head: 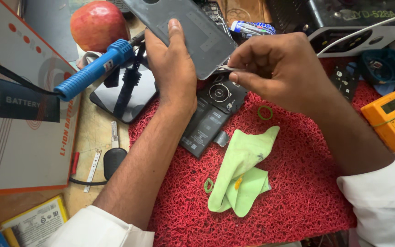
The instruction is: The person uses a metal spudger to pry and separate a black plastic back cover from a disassembled mobile phone. The person repeatedly works along the edges and corners of the cover to release clips or adhesive, then flips the cover to continue prying on the opposite side.
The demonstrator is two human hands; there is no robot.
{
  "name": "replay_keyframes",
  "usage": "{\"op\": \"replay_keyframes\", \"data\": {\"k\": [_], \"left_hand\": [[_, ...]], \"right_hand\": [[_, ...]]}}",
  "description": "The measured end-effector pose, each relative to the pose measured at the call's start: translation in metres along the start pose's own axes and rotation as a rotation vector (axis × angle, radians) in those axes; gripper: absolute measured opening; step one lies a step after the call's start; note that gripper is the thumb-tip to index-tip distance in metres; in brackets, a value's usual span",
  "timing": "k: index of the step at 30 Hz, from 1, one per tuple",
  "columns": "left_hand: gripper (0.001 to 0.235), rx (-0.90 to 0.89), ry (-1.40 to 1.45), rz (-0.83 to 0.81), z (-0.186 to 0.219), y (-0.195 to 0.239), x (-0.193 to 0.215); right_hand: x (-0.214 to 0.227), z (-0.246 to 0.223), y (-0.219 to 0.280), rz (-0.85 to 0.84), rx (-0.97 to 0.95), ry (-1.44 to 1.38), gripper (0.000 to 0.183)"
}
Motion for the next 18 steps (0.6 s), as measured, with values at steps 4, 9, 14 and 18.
{"op": "replay_keyframes", "data": {"k": [4,9,14,18], "left_hand": [[0.030,0.003,-0.026,0.004,0.0019,0.0011,-0.0003],[0.030,-0.013,-0.023,-0.009,0.0037,0.0016,-0.0020],[0.032,-0.012,-0.029,-0.015,0.0036,0.0028,-0.0020],[0.033,-0.020,-0.039,-0.024,0.0045,0.0021,-0.0028]], "right_hand": [[-0.0007,-0.0011,-0.0014,-0.009,0.003,0.078,0.012],[-0.0018,-0.0002,-0.0021,-0.027,-0.020,0.128,0.014],[-0.0013,0.0008,-0.0001,-0.034,-0.028,-0.026,0.016],[-0.0024,0.0007,0.0000,-0.051,-0.028,-0.021,0.014]]}}
Point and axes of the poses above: each hand's wrist, its own y-axis away from the middle knuckle, its own x-axis out of the back of the hand, z = x × y, the point moved 8 cm from there along -y, towards the middle knuckle, and after that the axes turned 4 degrees about -z, right-handed, at the moved point
